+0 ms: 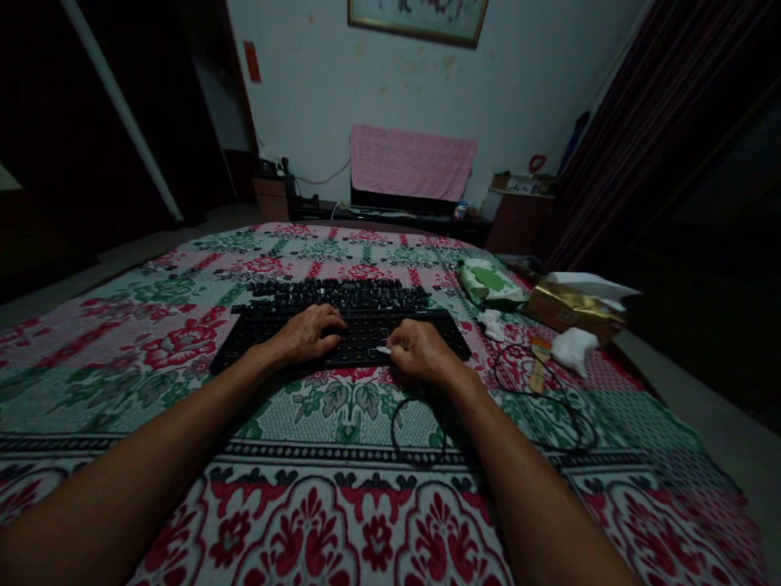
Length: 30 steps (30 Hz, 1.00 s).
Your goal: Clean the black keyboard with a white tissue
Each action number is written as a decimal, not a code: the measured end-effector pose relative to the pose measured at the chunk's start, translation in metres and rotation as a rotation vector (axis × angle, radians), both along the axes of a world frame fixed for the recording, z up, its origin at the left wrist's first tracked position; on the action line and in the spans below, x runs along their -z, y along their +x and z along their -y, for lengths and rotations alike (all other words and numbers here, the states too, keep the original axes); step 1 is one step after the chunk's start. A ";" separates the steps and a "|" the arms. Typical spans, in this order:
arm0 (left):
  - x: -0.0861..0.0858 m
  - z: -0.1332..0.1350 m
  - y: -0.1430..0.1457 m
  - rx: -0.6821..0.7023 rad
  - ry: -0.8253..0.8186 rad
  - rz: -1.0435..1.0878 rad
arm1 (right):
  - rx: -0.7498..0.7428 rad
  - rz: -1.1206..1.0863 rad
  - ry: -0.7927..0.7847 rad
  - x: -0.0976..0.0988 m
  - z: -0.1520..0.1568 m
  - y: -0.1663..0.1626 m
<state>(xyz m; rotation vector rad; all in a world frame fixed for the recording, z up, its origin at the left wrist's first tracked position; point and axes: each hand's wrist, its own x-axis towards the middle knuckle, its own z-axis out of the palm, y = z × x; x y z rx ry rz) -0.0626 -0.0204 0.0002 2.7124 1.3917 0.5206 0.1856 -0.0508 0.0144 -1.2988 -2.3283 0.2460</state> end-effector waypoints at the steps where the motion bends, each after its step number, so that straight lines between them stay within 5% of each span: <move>1: 0.000 0.000 0.000 0.001 0.000 -0.002 | -0.018 0.034 0.012 0.000 0.001 -0.002; 9: 0.001 0.001 -0.001 0.011 0.020 0.002 | -0.129 0.111 0.065 0.002 0.003 -0.012; 17: 0.004 -0.001 -0.001 0.013 0.014 0.009 | 0.009 0.149 0.019 -0.003 0.003 -0.003; 22: 0.002 -0.001 0.000 0.004 -0.001 0.005 | 0.064 0.002 0.121 -0.004 -0.009 0.004; 30: 0.001 0.000 0.001 -0.004 0.005 0.011 | -0.039 0.243 0.139 0.002 -0.041 -0.014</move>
